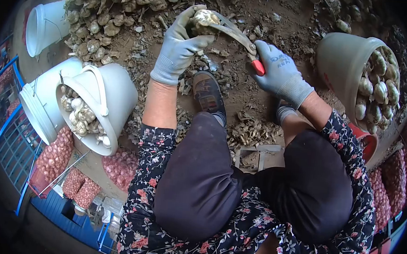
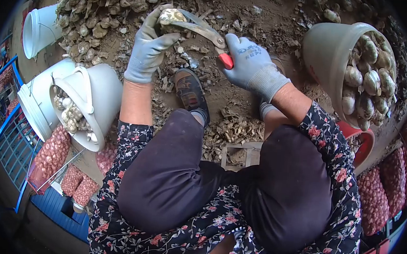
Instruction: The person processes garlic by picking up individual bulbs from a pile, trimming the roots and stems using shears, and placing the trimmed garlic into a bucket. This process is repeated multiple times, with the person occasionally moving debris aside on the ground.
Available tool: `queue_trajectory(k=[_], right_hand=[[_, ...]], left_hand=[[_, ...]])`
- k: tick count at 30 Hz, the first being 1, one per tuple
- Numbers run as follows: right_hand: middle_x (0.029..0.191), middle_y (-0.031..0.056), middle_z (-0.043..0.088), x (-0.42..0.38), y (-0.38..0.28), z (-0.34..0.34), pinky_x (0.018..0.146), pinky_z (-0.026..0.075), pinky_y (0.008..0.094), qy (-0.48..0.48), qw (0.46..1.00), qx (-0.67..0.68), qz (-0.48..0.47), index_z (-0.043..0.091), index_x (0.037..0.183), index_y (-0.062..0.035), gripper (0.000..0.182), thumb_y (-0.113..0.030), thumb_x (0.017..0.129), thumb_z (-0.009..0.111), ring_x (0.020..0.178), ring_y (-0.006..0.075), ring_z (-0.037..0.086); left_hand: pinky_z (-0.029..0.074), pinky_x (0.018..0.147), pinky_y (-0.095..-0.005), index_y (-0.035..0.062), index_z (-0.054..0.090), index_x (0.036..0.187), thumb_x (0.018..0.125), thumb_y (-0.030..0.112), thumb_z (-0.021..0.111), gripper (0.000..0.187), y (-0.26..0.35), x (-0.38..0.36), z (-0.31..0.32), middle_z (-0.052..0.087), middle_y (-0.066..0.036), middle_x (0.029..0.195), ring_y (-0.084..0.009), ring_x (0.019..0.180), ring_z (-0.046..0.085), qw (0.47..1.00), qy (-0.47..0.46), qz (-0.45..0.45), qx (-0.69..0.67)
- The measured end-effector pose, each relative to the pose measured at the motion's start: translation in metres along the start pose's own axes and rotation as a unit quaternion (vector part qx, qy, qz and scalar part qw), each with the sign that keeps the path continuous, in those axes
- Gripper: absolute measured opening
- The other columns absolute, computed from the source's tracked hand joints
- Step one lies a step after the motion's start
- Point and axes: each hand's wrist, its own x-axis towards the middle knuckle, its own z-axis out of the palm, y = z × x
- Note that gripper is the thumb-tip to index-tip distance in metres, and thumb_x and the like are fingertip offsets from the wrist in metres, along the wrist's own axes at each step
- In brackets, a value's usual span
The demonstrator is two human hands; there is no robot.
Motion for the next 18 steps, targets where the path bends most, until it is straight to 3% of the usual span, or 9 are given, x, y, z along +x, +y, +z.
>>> queue_trajectory(k=[2, 5, 10, 13, 15, 17, 18], right_hand=[[0.096, 0.0206, 0.058, 0.005, -0.006, -0.009, 0.08, 0.047, 0.0446, -0.02, 0.998, -0.049, 0.017, 0.043, 0.109, -0.005, 0.04, -0.032, 0.084, 0.058, 0.093, 0.0366, 0.059], [0.096, 0.0186, 0.059, 0.009, -0.009, -0.008, 0.08, 0.047, 0.0454, -0.027, 0.991, -0.128, 0.031, 0.043, 0.112, -0.006, 0.043, -0.034, 0.084, 0.058, 0.094, 0.0346, 0.06], [0.097, 0.0183, 0.06, 0.01, -0.014, -0.012, 0.081, 0.046, 0.0464, -0.01, 0.987, -0.159, 0.022, 0.043, 0.113, -0.0049, 0.044, -0.036, 0.085, 0.057, 0.094, 0.0333, 0.061], [0.097, 0.0186, 0.061, 0.013, -0.017, -0.011, 0.081, 0.046, 0.0468, -0.058, 0.988, -0.138, 0.021, 0.043, 0.111, -0.0034, 0.045, -0.037, 0.084, 0.058, 0.093, 0.0343, 0.062], [0.096, 0.0196, 0.061, 0.015, -0.014, -0.005, 0.08, 0.047, 0.0456, -0.063, 0.989, -0.134, 0.015, 0.044, 0.107, -0.0025, 0.043, -0.034, 0.083, 0.06, 0.092, 0.0352, 0.062], [0.093, 0.02, 0.061, 0.013, -0.01, -0.005, 0.076, 0.05, 0.044, -0.073, 0.992, -0.106, 0.002, 0.045, 0.104, -0.0026, 0.04, -0.03, 0.08, 0.062, 0.088, 0.035, 0.063], [0.091, 0.02, 0.062, 0.011, -0.001, 0.003, 0.072, 0.051, 0.0439, -0.026, 0.994, -0.098, -0.035, 0.046, 0.1, -0.0023, 0.039, -0.025, 0.075, 0.065, 0.084, 0.036, 0.063]], left_hand=[[0.052, 0.077, -0.0247, -0.0022, 0.046, 0.127, 0.069, -0.002, 0.073, 0.064, 0.015, -0.001, 0.008, 0.062, -0.007, 0.103, -0.0132, 0.089, 0.062, 0.986, -0.012, -0.036, 0.161], [0.051, 0.079, -0.0236, -0.0036, 0.046, 0.126, 0.068, 0.0, 0.074, 0.064, 0.006, 0.0, 0.012, 0.061, -0.007, 0.104, -0.0132, 0.09, 0.061, 0.973, 0.025, -0.03, 0.228], [0.051, 0.077, -0.0248, -0.0029, 0.046, 0.123, 0.067, -0.001, 0.073, 0.062, -0.003, -0.006, 0.021, 0.061, -0.008, 0.104, -0.014, 0.089, 0.062, 0.98, 0.079, -0.027, 0.179], [0.052, 0.076, -0.0257, -0.0016, 0.048, 0.12, 0.066, -0.001, 0.073, 0.059, -0.008, -0.009, 0.024, 0.061, -0.009, 0.102, -0.0148, 0.088, 0.062, 0.957, 0.097, 0.009, 0.275], [0.052, 0.075, -0.0263, -0.0007, 0.051, 0.115, 0.065, -0.001, 0.073, 0.055, -0.006, -0.009, 0.024, 0.063, -0.008, 0.099, -0.0149, 0.087, 0.062, 0.906, 0.115, 0.063, 0.403], [0.052, 0.075, -0.0267, -0.0014, 0.052, 0.113, 0.068, 0.001, 0.072, 0.049, 0.001, -0.01, 0.028, 0.064, -0.008, 0.097, -0.0146, 0.087, 0.062, 0.926, 0.1, 0.046, 0.362], [0.053, 0.073, -0.0275, -0.001, 0.054, 0.109, 0.067, 0.004, 0.074, 0.047, 0.003, -0.009, 0.03, 0.064, -0.008, 0.095, -0.0147, 0.083, 0.063, 0.968, 0.059, -0.007, 0.244]])
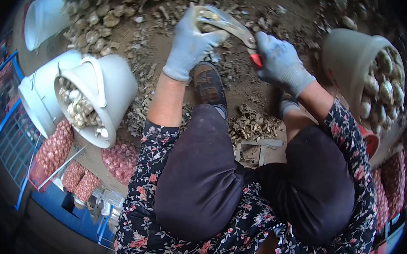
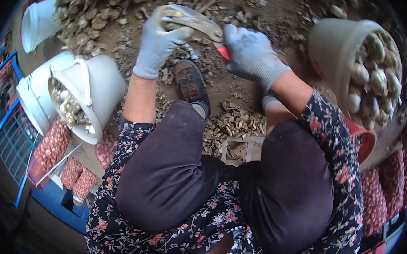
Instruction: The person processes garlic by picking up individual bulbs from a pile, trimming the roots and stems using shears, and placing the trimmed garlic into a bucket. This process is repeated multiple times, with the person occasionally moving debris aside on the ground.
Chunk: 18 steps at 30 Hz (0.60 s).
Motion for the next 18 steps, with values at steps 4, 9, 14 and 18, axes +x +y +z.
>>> queue_trajectory(k=[4, 9, 14, 18], right_hand=[[0.083, 0.0242, 0.062, -0.015, 0.016, 0.023, 0.071, 0.046, 0.0513, -0.018, 0.993, 0.101, 0.063, 0.043, 0.108, -0.005, 0.047, -0.013, 0.069, 0.068, 0.082, 0.0435, 0.06], [0.071, 0.0254, 0.057, -0.025, 0.03, 0.026, 0.061, 0.044, 0.0476, 0.015, 0.982, 0.161, 0.095, 0.047, 0.094, -0.0013, 0.023, -0.01, 0.076, 0.058, 0.076, 0.0457, 0.057], [0.075, 0.0264, 0.057, -0.032, 0.034, 0.031, 0.063, 0.043, 0.0498, 0.005, 0.979, 0.162, 0.12, 0.045, 0.095, -0.0013, 0.025, -0.014, 0.077, 0.059, 0.079, 0.0466, 0.056], [0.083, 0.026, 0.059, -0.026, 0.029, 0.028, 0.07, 0.043, 0.0506, -0.048, 0.978, 0.161, 0.123, 0.045, 0.098, -0.0023, 0.029, -0.018, 0.077, 0.06, 0.084, 0.046, 0.057]], left_hand=[[0.051, 0.056, -0.0264, -0.0017, 0.057, 0.105, 0.07, 0.013, 0.074, 0.041, -0.004, -0.014, -0.023, 0.065, -0.006, 0.077, -0.0129, 0.064, 0.062, 0.945, -0.163, -0.129, -0.251], [0.058, 0.063, -0.0294, 0.0029, 0.052, 0.115, 0.066, -0.003, 0.072, 0.053, 0.006, -0.062, -0.06, 0.062, -0.01, 0.09, -0.0198, 0.079, 0.064, 0.938, 0.02, 0.002, -0.345], [0.05, 0.082, -0.038, -0.0046, 0.044, 0.124, 0.082, 0.009, 0.061, 0.047, 0.044, -0.138, -0.188, 0.056, -0.018, 0.108, -0.0286, 0.094, 0.058, 0.785, 0.56, 0.144, 0.222], [0.032, 0.101, -0.0488, 0.0083, 0.036, 0.14, 0.081, 0.037, 0.064, 0.071, 0.007, -0.167, -0.288, 0.044, -0.022, 0.131, -0.0421, 0.115, 0.043, 0.669, 0.352, -0.197, 0.624]])
